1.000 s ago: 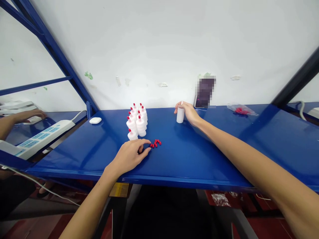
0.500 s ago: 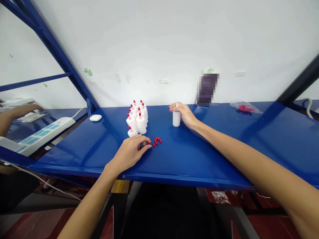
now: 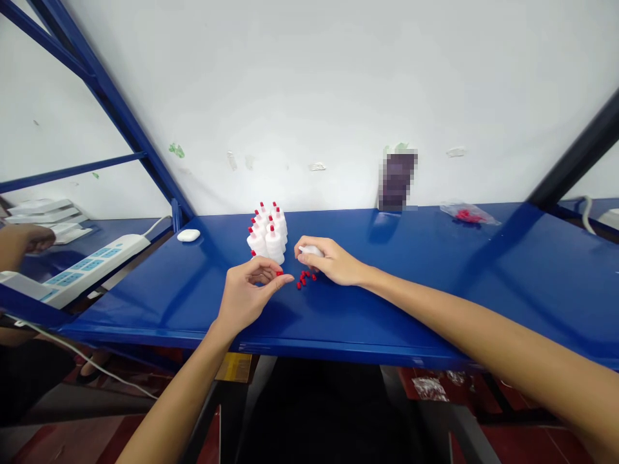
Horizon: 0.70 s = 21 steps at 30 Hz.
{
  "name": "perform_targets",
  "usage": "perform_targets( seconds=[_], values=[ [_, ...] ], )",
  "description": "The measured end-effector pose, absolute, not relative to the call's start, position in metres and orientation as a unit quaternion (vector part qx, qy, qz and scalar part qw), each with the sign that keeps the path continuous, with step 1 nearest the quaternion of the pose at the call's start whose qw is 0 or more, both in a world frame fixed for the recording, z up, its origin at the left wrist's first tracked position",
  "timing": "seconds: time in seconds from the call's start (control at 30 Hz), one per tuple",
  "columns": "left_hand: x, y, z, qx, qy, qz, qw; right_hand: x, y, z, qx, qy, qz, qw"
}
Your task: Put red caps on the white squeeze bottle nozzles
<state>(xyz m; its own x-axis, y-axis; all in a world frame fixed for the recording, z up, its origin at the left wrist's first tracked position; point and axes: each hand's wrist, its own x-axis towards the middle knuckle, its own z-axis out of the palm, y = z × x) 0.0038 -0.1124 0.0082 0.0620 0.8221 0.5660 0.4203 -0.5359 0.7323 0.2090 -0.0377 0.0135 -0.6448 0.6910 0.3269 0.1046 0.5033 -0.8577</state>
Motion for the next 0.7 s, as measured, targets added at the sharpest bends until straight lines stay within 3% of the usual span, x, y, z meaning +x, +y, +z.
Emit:
perform_targets(
  seconds=[0.27, 0.7],
  values=[
    [0.011, -0.112, 0.007, 0.708, 0.414, 0.537, 0.197, 0.210, -0.056, 0.019, -0.318, -0.888, 0.242, 0.229],
    [0.018, -0.121, 0.004, 0.772, 0.347, 0.517, 0.124, 0.215, -0.057, 0.020, -0.256, -0.894, 0.280, 0.240]
  ],
)
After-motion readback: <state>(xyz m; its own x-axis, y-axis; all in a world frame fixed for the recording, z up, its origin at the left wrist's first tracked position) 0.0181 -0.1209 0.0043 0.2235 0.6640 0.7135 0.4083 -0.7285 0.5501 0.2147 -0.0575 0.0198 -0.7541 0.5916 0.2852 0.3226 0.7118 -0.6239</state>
